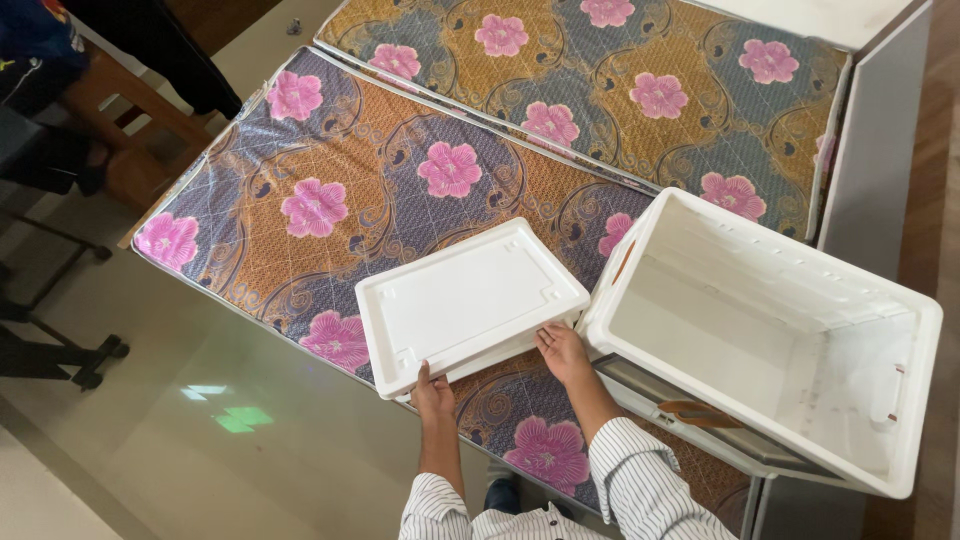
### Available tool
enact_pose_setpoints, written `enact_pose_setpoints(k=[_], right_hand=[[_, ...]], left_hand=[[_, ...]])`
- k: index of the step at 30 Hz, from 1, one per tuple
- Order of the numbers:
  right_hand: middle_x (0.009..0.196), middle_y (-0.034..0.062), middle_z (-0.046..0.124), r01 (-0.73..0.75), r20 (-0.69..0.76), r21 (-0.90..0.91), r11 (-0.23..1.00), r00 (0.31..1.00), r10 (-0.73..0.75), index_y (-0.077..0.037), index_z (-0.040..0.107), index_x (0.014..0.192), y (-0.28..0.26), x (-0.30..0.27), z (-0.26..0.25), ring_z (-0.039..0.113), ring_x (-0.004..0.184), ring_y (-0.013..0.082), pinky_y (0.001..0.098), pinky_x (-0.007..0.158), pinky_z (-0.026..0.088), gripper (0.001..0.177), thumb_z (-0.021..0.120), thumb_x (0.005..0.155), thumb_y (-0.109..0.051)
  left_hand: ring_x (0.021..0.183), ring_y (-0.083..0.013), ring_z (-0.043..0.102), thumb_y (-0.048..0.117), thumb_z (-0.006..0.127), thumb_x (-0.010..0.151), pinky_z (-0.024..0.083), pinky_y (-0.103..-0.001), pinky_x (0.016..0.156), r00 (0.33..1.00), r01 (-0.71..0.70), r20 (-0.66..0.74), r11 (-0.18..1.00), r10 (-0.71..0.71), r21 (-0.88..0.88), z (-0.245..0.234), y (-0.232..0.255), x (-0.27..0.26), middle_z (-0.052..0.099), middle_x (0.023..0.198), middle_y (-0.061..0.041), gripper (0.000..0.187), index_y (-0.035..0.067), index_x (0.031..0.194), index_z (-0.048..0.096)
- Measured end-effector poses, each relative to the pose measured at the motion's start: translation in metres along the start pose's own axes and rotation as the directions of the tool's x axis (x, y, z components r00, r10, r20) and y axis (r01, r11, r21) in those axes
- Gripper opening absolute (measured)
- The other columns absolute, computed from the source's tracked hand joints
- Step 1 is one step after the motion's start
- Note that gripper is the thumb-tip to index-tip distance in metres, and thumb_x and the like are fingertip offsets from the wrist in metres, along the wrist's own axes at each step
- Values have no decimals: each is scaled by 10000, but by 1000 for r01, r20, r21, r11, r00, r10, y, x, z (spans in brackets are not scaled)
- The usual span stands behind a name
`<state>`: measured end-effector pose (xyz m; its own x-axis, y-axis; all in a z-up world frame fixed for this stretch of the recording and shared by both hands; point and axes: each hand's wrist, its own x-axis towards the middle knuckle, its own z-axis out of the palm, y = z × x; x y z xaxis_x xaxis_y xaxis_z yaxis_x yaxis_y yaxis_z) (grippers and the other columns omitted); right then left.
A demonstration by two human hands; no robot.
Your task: The person removes a white plastic storage box from a corner, places it on a bed, and disassembles it by removing the lid and a middle tray. They then reassemble the box by replacing the tray and lid, and return it to the corner. The process is repeated once more.
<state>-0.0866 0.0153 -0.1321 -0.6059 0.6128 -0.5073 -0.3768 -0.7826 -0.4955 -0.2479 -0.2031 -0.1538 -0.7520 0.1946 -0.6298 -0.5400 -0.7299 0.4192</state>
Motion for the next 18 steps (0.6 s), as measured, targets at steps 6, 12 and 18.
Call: enact_pose_setpoints(k=[6,12,18], right_hand=[[1445,235,464,-117,-151,-137,984,984,96,83,360,1463,10,-3,-3,474,1364,323,427,1169,402,556,575,973,-67],[1638,208,305,-101,-25,-208,973,995,98,55,169,1586,6,-6,-1,336,1498,319,419,1210,322,754,558,955,-87],[1682,224,215,-43,110,-342,939,990,85,53,102,1596,5,-7,8,255,1546,320,409,1245,244,789,547,961,-90]], left_hand=[[1222,-251,622,100,610,1001,582,-332,985,998,65,-24,997,-64,36,8,5,11,575,1354,-168,455,-44,1398,441],[1335,-287,518,297,511,1035,469,-429,1087,985,173,1,984,-173,50,13,5,8,529,1427,-161,523,20,1467,410],[1442,-286,378,229,597,1038,334,-442,1177,979,200,-23,929,-203,310,7,-2,-7,412,1530,-183,577,2,1521,377]])
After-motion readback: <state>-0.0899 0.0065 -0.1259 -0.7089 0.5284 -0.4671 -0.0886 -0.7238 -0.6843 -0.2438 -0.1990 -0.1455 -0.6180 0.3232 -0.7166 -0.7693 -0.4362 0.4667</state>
